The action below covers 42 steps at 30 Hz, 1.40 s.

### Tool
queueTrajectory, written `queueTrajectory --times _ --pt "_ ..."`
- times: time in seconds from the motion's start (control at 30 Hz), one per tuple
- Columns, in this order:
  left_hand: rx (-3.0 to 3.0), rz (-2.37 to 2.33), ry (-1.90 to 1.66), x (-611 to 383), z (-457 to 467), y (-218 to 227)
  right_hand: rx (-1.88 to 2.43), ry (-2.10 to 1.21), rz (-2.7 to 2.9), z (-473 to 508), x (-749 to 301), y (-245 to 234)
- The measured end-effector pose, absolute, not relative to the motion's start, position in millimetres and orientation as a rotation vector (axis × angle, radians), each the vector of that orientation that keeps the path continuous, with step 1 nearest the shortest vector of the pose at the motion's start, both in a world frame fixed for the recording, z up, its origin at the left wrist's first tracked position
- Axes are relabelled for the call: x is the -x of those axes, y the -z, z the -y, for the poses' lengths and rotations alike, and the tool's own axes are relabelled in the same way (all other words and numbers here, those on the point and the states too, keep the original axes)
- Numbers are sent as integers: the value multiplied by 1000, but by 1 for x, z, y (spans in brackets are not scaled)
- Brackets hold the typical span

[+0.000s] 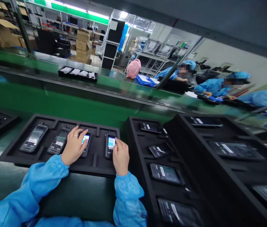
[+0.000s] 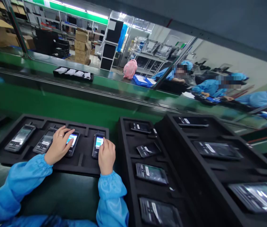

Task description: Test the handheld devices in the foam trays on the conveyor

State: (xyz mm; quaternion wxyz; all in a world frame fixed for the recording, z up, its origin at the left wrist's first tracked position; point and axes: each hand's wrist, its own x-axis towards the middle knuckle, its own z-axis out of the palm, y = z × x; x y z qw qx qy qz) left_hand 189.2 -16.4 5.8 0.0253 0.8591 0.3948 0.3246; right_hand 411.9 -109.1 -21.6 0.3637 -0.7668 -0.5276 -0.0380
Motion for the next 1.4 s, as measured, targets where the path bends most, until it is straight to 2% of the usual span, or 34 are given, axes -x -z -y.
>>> queueTrajectory --times 0.17,0.67,0.97,1.4 --pt "-2538 -1182 -1035 -186 16 5 1998 101 1372 109 -411 25" --pt "-2729 -1335 -775 -193 27 -6 1931 119 1351 114 -409 27" --pt "-2711 -1322 -989 -178 35 -1 1881 181 1321 115 -410 29" --pt "-2790 -1206 -960 -176 38 -2 1867 229 1320 119 -410 32"
